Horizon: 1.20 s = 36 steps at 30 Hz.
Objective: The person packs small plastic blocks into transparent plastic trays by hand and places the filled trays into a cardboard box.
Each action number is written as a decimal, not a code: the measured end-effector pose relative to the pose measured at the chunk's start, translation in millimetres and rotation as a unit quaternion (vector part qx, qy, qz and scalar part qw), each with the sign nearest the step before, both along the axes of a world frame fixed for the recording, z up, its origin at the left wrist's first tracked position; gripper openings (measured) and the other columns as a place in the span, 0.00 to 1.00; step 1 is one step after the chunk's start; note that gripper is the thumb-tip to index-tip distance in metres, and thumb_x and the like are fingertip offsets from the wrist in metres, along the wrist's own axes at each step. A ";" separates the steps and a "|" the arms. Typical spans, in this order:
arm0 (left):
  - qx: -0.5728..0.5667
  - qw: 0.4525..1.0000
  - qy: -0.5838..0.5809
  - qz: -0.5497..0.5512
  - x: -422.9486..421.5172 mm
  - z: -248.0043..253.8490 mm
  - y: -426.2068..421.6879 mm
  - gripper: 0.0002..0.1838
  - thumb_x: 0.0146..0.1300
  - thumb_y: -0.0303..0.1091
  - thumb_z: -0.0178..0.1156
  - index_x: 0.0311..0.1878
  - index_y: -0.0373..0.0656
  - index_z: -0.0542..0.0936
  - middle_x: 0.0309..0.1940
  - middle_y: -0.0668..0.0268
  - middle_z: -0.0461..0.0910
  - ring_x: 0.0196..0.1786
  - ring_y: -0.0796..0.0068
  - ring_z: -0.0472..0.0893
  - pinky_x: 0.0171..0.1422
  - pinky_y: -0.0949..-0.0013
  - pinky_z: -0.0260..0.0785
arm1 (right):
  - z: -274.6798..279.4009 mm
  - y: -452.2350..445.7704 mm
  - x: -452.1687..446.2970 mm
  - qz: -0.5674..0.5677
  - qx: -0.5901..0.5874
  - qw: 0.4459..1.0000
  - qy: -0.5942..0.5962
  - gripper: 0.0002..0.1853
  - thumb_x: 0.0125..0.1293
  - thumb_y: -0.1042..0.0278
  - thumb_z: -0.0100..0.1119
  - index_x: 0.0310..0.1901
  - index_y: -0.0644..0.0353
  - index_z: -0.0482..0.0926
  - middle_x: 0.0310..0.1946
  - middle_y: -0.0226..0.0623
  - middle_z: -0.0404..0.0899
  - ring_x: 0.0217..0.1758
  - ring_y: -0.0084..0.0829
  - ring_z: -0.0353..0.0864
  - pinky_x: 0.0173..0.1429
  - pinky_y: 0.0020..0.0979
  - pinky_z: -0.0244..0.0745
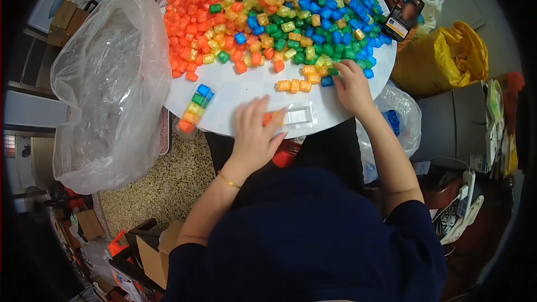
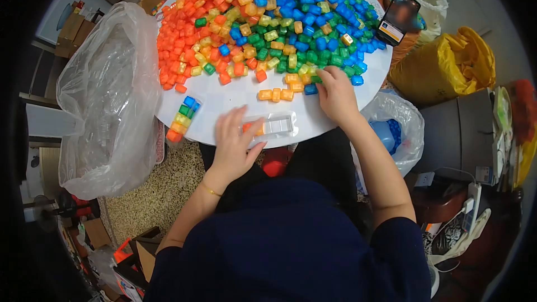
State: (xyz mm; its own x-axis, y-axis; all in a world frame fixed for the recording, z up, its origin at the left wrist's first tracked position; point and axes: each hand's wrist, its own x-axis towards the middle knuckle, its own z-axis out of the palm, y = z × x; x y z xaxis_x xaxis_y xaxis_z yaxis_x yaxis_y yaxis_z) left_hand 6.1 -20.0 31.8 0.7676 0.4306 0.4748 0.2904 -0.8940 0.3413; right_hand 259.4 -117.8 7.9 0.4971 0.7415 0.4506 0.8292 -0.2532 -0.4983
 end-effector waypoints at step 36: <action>-0.198 0.976 -0.007 -0.092 7.7 -21.6 9.9 0.31 0.45 0.29 0.71 0.55 0.39 0.72 0.52 0.57 0.75 0.57 0.55 0.72 0.61 0.60 0.64 | 12.3 -7.1 -54.1 0.308 -0.087 0.947 0.016 0.28 0.43 0.70 0.72 0.51 0.58 0.77 0.55 0.37 0.76 0.62 0.41 0.71 0.69 0.50 0.58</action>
